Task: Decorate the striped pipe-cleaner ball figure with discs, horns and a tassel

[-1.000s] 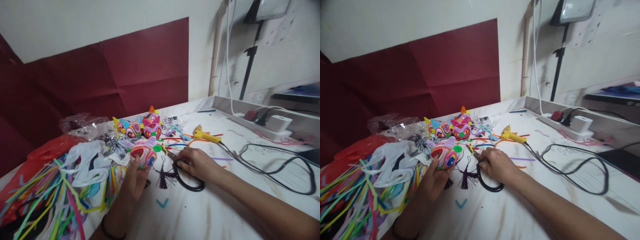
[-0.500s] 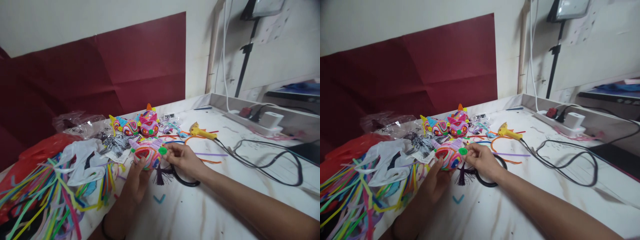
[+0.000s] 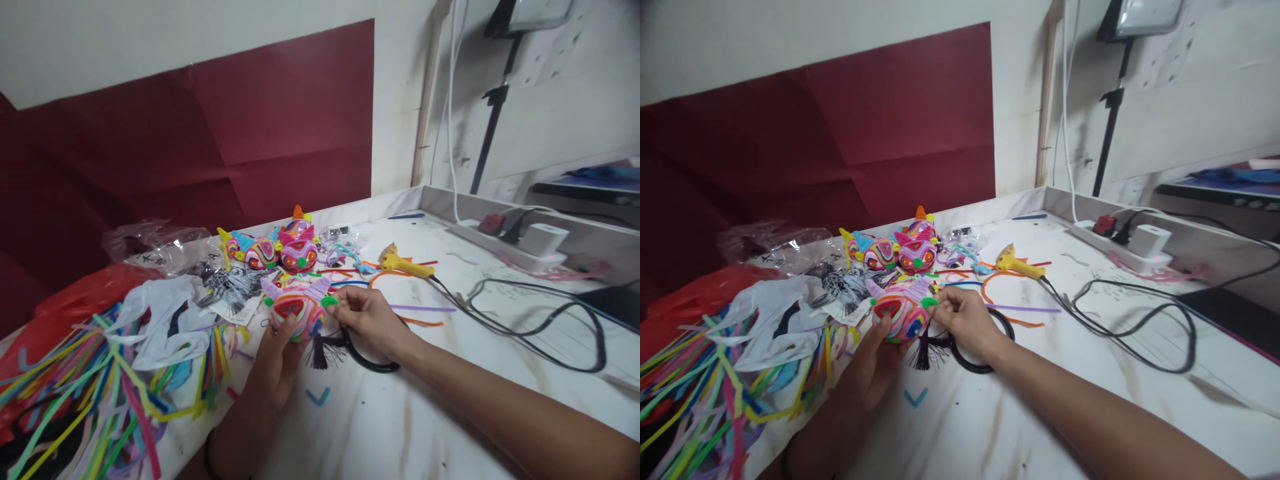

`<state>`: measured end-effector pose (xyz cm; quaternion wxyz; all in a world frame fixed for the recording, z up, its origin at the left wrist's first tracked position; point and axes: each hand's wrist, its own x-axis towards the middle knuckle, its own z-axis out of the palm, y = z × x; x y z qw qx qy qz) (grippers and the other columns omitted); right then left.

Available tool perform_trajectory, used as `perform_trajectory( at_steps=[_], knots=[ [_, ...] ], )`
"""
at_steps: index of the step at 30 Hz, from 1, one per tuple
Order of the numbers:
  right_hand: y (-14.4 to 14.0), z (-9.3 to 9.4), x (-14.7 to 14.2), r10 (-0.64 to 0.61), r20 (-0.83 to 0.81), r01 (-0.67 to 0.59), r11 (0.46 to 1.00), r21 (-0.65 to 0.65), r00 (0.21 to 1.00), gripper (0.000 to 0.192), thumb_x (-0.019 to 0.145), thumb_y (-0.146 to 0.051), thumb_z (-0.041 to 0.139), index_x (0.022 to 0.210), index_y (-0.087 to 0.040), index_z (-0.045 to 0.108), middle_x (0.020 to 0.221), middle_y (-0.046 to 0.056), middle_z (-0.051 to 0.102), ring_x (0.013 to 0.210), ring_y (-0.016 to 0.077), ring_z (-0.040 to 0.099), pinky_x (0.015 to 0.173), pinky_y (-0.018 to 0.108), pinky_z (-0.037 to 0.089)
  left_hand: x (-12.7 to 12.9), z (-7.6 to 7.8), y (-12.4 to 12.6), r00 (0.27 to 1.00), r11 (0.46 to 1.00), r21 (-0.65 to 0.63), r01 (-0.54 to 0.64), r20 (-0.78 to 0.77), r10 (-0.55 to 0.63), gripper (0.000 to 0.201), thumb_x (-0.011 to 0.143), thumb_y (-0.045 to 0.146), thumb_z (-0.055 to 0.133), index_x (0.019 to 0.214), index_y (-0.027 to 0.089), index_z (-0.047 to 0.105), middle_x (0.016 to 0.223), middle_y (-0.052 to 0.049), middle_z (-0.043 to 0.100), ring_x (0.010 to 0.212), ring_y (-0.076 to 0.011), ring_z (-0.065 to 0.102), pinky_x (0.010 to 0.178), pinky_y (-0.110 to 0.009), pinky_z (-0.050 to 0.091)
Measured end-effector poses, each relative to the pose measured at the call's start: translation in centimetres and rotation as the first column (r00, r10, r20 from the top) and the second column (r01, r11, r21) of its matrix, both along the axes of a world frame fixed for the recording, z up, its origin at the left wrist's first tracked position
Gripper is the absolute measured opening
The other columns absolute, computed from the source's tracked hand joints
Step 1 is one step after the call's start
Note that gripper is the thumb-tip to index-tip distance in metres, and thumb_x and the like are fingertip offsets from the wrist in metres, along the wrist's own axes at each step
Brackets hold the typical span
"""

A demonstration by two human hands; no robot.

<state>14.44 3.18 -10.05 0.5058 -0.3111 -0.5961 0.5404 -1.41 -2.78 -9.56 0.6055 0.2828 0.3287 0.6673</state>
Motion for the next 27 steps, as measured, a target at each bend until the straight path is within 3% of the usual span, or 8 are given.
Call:
perform_trajectory(
  at_steps=[15,21,27],
  knots=[
    [0.1,-0.6,-0.2,-0.017,0.005,0.017,1.000,-0.011,1.000,0.045,0.064,-0.055,0.077,0.058,-0.021,0.047,0.052,-0.008,0.041,0.050,0.0079,0.035,0.049,0.024,0.029,0.1,-0.4,0.1,1.000,0.999,-0.043,-0.029,-0.008,0.029,0.037,0.071,0.023,0.084,0.104,0.016,0.069,0.097,-0.006,0.078,0.088,-0.0197,0.073,0.079,-0.029,0.059],
    [0.4,0.2,1.4,-0.029,0.059,0.029,1.000,-0.002,0.998,0.035,0.066,-0.046,0.075,0.081,-0.017,0.063,0.063,-0.002,0.059,0.056,0.0119,0.051,0.055,0.027,0.042,-0.3,0.1,0.2,0.996,0.995,-0.041,-0.088,-0.004,0.088,0.027,0.076,0.019,0.078,0.101,0.017,0.068,0.099,-0.005,0.077,0.089,-0.0188,0.072,0.082,-0.032,0.059],
    [2.1,0.3,3.6,-0.160,0.168,0.144,0.984,0.101,0.973,0.030,0.071,-0.046,0.063,0.081,-0.018,0.061,0.072,0.003,0.066,0.063,0.0163,0.058,0.060,0.030,0.046,-1.0,1.3,0.2,0.992,0.992,-0.002,-0.128,0.022,0.128,0.024,0.076,0.014,0.077,0.098,0.018,0.067,0.100,-0.005,0.076,0.094,-0.0207,0.072,0.087,-0.037,0.060]
  ],
)
